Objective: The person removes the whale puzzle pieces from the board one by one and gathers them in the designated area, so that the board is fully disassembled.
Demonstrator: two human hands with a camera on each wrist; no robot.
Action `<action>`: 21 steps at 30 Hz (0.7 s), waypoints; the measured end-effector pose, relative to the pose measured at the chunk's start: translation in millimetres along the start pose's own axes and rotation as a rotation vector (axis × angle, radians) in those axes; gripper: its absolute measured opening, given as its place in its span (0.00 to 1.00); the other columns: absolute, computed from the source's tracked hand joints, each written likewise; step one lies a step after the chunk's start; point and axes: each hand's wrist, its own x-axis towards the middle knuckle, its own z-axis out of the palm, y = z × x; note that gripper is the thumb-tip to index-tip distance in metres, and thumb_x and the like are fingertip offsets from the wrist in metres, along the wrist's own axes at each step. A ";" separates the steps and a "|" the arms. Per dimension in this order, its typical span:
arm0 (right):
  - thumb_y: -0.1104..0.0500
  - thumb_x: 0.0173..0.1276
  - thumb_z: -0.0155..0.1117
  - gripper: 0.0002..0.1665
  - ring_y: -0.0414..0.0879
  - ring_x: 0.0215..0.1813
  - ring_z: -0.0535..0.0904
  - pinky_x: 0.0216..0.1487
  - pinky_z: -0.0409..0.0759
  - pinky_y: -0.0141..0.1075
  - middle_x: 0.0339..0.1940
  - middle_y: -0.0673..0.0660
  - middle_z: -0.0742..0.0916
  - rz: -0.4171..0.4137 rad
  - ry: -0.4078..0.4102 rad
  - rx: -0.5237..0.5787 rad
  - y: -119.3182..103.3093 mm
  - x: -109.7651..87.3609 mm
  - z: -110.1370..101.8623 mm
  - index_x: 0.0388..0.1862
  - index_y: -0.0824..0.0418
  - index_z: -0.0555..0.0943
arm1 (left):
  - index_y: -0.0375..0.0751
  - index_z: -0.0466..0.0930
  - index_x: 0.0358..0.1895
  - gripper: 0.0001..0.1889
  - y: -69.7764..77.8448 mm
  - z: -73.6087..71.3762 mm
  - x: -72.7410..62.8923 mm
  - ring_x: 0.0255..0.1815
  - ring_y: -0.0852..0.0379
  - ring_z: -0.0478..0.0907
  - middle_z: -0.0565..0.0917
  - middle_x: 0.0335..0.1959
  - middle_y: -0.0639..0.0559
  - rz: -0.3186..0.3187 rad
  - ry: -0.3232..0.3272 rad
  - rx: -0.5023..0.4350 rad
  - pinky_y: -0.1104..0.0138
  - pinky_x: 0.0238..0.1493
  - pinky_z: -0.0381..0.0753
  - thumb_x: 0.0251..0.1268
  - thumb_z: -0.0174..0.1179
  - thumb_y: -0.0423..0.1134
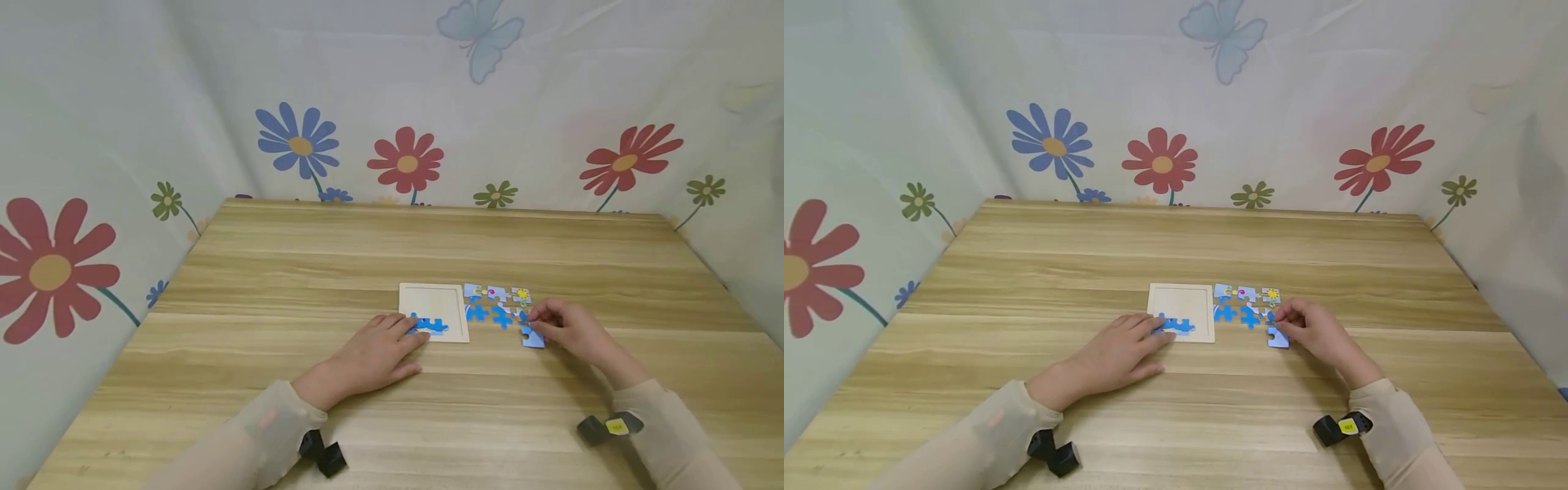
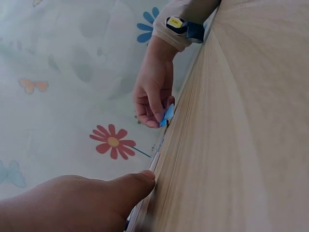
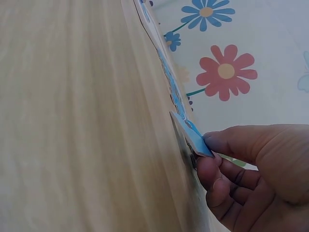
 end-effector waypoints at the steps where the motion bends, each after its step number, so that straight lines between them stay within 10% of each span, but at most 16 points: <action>1: 0.68 0.66 0.61 0.06 0.34 0.27 0.71 0.26 0.73 0.28 0.32 0.57 0.83 -0.006 -0.001 -0.006 -0.2 -0.1 -0.2 0.41 0.67 0.79 | 0.52 0.72 0.65 0.26 -0.1 -0.1 -0.1 0.66 0.48 0.70 0.75 0.65 0.47 -0.003 -0.003 -0.004 0.55 0.67 0.68 0.68 0.52 0.58; 21: 0.66 0.62 0.66 0.07 0.31 0.32 0.74 0.33 0.75 0.26 0.33 0.55 0.85 -0.038 0.006 -0.079 -4.0 -1.8 2.4 0.38 0.66 0.80 | 0.52 0.72 0.65 0.25 -0.6 0.3 -0.3 0.67 0.48 0.70 0.74 0.65 0.47 -0.011 -0.017 -0.041 0.54 0.66 0.69 0.69 0.51 0.58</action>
